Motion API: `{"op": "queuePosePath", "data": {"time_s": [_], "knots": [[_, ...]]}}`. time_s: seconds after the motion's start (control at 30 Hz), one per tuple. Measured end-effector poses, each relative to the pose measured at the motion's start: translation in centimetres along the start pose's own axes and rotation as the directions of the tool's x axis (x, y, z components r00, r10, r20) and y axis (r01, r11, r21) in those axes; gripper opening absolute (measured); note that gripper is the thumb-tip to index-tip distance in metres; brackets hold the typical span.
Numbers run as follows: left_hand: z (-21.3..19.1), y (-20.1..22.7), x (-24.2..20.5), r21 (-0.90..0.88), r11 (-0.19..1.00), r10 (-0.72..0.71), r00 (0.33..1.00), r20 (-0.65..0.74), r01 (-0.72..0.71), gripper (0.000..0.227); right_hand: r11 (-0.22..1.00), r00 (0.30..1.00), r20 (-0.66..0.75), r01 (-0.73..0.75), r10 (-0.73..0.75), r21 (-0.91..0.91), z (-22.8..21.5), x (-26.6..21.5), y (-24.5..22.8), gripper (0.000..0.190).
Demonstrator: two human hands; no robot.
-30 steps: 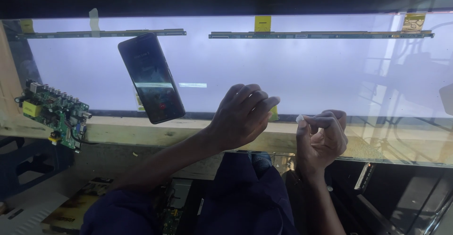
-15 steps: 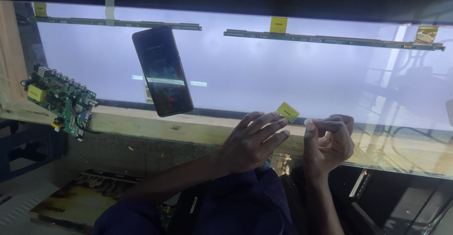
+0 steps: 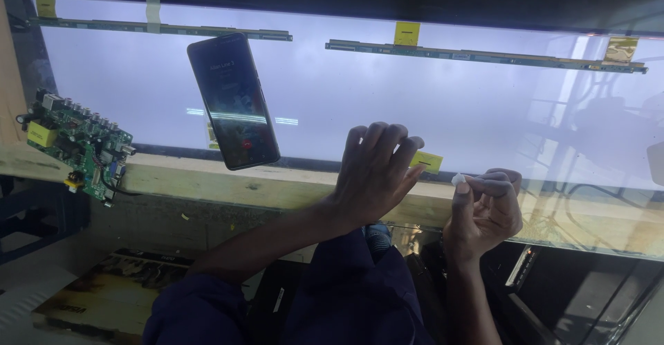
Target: Applying small yellow adhesive markers to a television screen panel during an inspection or repair process.
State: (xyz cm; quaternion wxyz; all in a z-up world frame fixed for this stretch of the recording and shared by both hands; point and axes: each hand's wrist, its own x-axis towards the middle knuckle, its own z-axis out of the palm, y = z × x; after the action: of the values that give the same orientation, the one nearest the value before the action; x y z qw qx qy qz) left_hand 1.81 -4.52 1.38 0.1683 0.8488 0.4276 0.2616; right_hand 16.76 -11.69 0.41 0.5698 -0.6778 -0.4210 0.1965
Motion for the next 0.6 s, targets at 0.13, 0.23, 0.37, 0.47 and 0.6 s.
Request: {"op": "queuePosePath", "data": {"time_s": [0.13, 0.23, 0.37, 0.47, 0.6], "knots": [[0.3, -0.1, 0.5, -0.006, 1.0, -0.003, 0.998, 0.06, 0.003, 0.027, 1.0, 1.0, -0.009, 0.006, -0.006, 0.011, 0.2, 0.1, -0.2, 0.015], [0.2, -0.5, 0.9, -0.05, 0.999, 0.001, 0.996, 0.094, 0.004, 0.023, 1.0, 1.0, -0.011, -0.001, 0.001, -0.001, 0.2, 0.1, -0.3, 0.016], [0.1, -1.6, 1.5, -0.036, 0.999, 0.037, 0.995, 0.098, -0.034, 0.019, 1.0, 1.0, -0.012, 0.015, -0.014, 0.014, 0.1, 0.0, 0.5, 0.018], [-0.1, -2.6, 2.0, -0.057, 0.997, 0.057, 0.994, 0.088, -0.052, 0.017, 1.0, 1.0, 0.013, 0.012, -0.012, -0.019, 0.2, 0.1, 0.0, 0.017], [-0.3, -3.6, 2.5, -0.07, 0.992, 0.113, 0.99, 0.082, -0.108, 0.017, 0.999, 1.0, 0.004, 0.006, -0.006, -0.033, 0.3, 0.1, 0.2, 0.016]]}}
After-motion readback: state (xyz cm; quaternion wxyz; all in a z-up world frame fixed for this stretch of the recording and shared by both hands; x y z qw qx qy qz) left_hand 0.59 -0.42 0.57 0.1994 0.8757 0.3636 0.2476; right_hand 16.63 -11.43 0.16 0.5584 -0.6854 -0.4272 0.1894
